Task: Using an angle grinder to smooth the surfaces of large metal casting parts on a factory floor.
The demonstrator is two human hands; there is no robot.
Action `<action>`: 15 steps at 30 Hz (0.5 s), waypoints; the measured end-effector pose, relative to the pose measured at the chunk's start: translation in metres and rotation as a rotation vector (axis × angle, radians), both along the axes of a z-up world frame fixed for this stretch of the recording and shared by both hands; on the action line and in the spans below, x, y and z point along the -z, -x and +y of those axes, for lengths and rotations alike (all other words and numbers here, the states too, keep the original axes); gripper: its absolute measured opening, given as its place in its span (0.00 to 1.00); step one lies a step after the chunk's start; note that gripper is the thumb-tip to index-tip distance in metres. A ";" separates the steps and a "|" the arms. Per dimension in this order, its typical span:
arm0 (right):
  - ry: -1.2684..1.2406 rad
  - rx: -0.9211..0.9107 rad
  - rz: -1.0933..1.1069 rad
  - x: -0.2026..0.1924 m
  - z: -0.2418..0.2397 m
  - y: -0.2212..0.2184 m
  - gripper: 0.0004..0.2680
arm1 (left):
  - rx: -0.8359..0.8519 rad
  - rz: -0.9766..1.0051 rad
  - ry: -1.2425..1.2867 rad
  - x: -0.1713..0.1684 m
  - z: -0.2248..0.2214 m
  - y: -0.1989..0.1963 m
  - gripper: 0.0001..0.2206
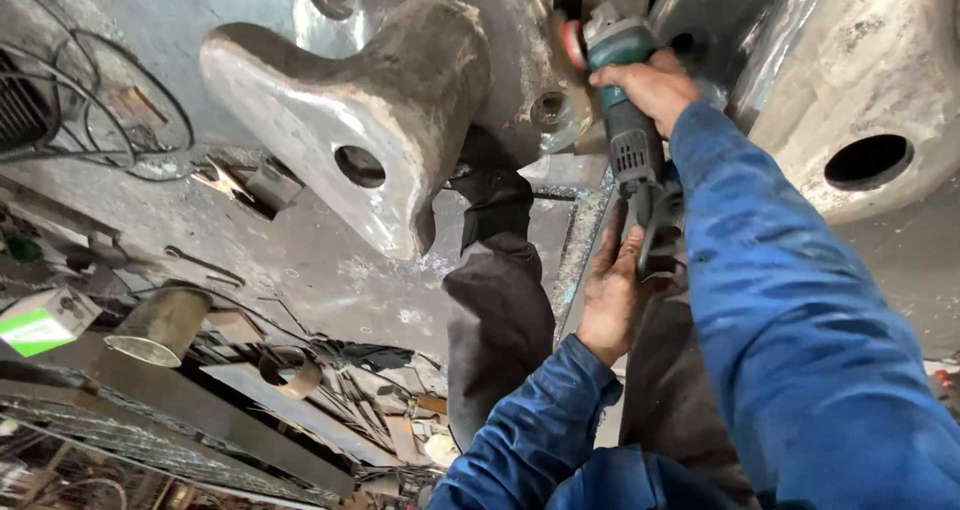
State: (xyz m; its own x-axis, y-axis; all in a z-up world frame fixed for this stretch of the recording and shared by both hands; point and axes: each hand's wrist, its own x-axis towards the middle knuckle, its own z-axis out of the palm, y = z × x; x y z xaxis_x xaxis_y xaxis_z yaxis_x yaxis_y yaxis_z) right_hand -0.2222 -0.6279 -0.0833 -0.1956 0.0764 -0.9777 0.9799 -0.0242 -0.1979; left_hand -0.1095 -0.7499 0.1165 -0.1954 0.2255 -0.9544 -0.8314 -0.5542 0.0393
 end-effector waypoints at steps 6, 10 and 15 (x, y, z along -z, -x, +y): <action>-0.024 -0.151 -0.131 0.027 0.009 -0.017 0.19 | 0.095 0.024 -0.012 -0.014 0.003 0.006 0.29; 0.133 -0.079 -0.163 0.006 0.009 0.024 0.21 | -0.066 -0.013 -0.115 -0.014 0.005 0.019 0.31; 0.164 -0.196 -0.197 0.009 0.016 0.030 0.21 | 0.208 -0.122 0.006 -0.022 0.003 0.027 0.20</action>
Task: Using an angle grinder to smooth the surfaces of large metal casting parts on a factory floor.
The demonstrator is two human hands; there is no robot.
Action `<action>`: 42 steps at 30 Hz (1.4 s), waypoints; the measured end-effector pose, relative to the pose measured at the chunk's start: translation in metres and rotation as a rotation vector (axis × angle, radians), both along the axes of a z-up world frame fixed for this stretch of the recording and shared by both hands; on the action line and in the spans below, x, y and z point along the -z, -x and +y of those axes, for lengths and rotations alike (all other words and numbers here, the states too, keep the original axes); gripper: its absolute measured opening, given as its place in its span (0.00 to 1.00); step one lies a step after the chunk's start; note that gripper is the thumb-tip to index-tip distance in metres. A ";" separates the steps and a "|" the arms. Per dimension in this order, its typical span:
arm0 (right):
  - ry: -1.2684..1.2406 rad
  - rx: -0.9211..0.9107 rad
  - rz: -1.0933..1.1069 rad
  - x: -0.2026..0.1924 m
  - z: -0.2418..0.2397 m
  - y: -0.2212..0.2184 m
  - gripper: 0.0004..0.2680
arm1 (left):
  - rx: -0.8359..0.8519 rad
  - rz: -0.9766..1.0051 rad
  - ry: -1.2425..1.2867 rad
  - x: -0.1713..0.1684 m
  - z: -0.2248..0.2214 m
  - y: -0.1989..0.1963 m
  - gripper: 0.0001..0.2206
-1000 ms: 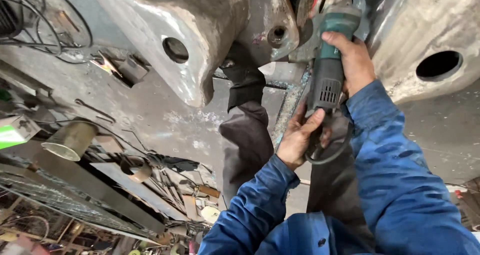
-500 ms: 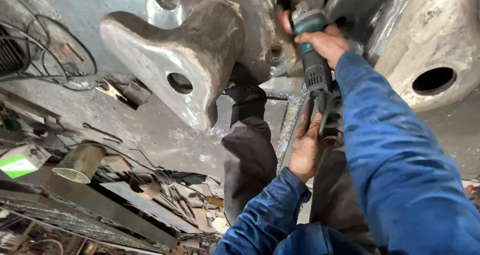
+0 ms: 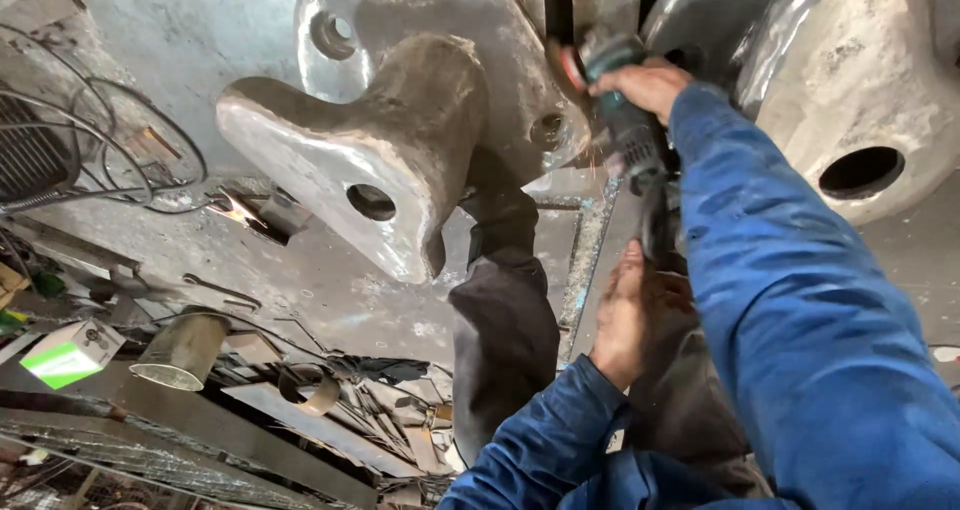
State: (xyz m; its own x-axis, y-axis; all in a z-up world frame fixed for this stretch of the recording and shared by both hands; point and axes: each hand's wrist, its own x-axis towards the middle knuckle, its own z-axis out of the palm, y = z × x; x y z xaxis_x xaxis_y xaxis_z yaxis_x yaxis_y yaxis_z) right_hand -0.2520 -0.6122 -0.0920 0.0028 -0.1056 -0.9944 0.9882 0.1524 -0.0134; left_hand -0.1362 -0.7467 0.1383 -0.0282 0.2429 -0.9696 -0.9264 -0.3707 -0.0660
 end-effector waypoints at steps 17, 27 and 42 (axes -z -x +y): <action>-0.086 -0.130 0.054 0.013 0.004 0.035 0.20 | 0.145 0.311 -0.060 -0.011 -0.001 0.001 0.35; -0.119 -0.168 0.005 0.038 0.005 0.038 0.23 | 0.230 0.290 -0.105 -0.023 -0.009 0.035 0.43; -0.293 -0.222 -0.087 -0.007 -0.024 -0.035 0.33 | 0.948 0.227 0.138 -0.032 -0.014 0.050 0.26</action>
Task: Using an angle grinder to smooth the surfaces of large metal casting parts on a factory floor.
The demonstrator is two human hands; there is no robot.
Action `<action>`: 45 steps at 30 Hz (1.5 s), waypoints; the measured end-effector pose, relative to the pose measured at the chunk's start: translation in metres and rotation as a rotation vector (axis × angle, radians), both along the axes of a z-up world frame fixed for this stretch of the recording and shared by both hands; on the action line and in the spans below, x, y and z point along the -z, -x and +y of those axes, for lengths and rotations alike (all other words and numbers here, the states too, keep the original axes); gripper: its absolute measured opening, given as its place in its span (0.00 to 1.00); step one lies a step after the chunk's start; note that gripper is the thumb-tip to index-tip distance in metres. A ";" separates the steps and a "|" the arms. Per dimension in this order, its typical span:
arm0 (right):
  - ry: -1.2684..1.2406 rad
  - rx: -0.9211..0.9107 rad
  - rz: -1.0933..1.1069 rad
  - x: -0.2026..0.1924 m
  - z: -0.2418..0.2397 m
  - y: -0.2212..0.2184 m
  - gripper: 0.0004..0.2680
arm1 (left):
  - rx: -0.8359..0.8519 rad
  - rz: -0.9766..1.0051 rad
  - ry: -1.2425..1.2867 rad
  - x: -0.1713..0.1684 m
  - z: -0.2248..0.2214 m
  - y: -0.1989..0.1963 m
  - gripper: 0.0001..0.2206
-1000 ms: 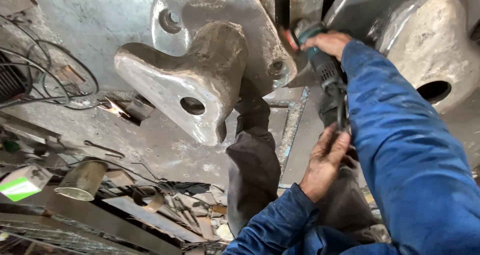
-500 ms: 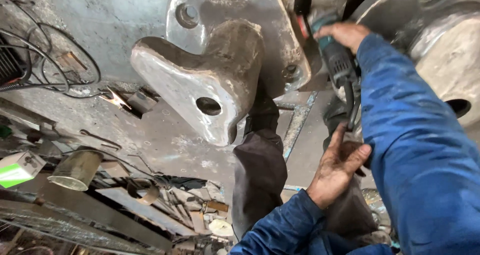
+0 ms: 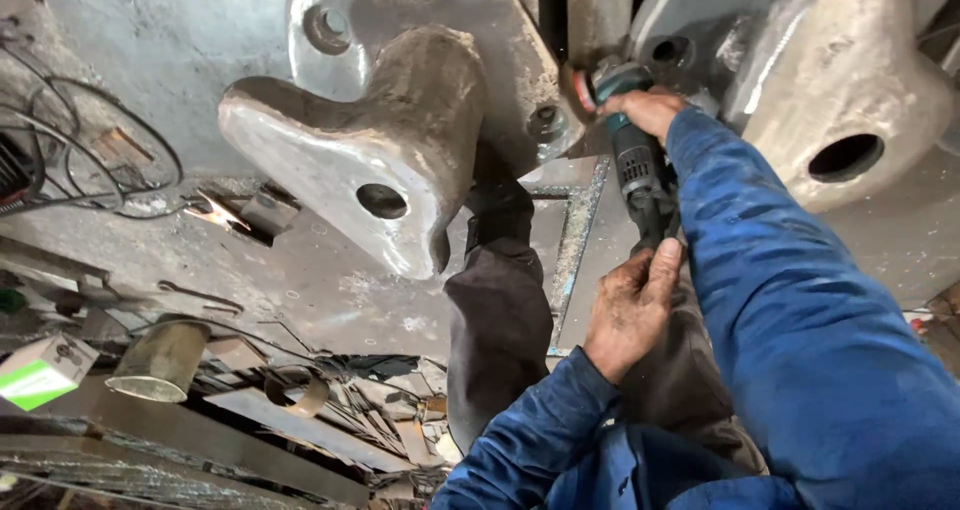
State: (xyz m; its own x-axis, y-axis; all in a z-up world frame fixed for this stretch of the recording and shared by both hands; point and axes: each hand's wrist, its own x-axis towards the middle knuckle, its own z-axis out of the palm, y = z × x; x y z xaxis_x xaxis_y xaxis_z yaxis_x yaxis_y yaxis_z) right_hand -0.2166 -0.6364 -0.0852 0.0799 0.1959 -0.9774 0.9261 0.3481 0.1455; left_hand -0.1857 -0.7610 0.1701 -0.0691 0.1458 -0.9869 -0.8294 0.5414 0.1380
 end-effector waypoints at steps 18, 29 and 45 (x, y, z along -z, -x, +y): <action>0.212 0.138 0.030 0.005 0.017 0.052 0.25 | -0.362 0.226 -0.180 0.008 0.001 -0.016 0.18; 0.116 0.119 0.065 0.020 0.013 0.026 0.25 | -0.083 0.249 -0.072 -0.009 0.006 0.007 0.20; -0.015 0.381 0.010 -0.008 -0.033 -0.076 0.44 | 0.822 -0.141 -0.121 -0.017 -0.015 0.003 0.30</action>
